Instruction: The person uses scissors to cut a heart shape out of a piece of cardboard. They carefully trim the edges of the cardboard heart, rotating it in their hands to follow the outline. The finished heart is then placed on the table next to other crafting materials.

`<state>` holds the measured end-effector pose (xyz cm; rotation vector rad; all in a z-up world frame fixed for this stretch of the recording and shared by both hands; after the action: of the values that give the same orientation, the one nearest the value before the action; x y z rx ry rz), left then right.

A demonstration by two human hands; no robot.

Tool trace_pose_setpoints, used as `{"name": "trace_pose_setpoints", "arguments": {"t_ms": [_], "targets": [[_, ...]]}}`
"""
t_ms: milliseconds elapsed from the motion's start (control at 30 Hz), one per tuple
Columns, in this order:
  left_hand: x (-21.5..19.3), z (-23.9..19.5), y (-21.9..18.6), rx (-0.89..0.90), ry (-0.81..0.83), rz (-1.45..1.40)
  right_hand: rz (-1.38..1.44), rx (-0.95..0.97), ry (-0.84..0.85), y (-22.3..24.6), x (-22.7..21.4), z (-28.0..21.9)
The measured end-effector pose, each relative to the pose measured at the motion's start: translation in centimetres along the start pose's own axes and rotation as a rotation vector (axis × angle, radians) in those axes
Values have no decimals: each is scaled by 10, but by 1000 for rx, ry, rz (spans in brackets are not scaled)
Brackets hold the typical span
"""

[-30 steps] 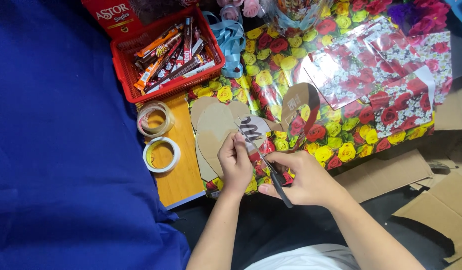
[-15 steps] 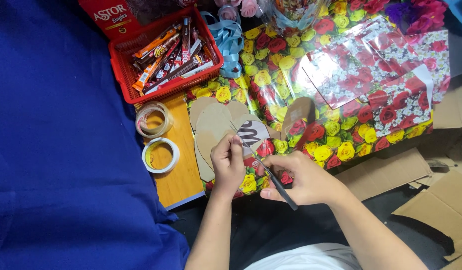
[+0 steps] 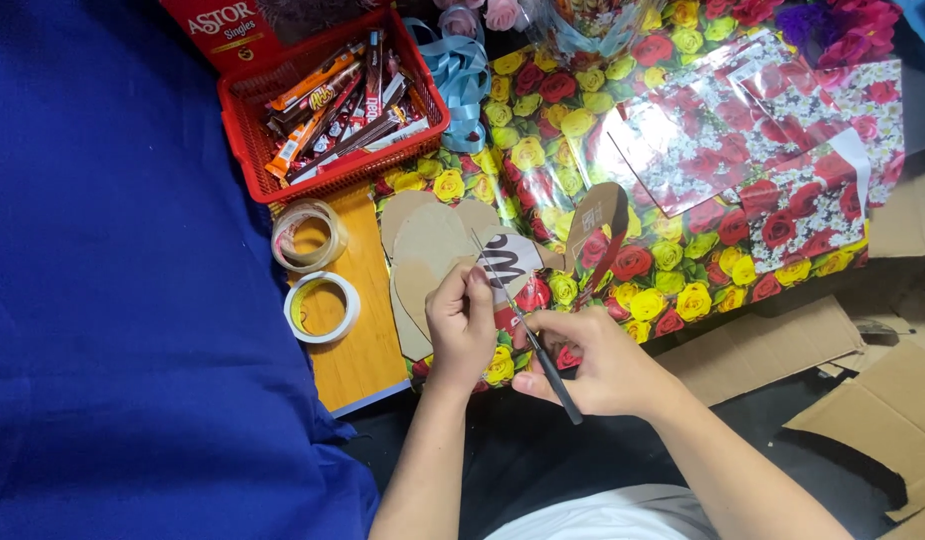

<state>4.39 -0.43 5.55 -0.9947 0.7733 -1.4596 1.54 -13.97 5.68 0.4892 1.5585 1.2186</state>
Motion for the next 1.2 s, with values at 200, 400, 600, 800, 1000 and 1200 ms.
{"name": "trace_pose_setpoints", "arguments": {"t_ms": [200,400,600,800,1000,1200], "targets": [[-1,-2,-1,21,-38,7,8,-38,-31,5,0,-1],[0,-1,-4,41,-65,18,25,-52,-55,5,2,0],[-14,-6,23,22,-120,76,-33,-13,-52,6,-1,1],[-42,7,22,18,-194,147,-31,47,-102,-18,-19,-1],[-44,8,39,-98,-233,43,-18,89,28,-17,-36,-5],[-45,12,46,-244,-333,-356,92,63,-15,-40,-59,-15]]}}
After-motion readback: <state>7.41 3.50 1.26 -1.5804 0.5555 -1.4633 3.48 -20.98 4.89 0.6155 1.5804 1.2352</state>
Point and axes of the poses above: each hand's wrist, its own z-axis towards the middle knuckle, its own x-axis out of the palm, y = z × x, the point moved 6 cm from there along z, towards the middle knuckle, and after that the axes turned 12 degrees about -z, right-handed, at the moved point
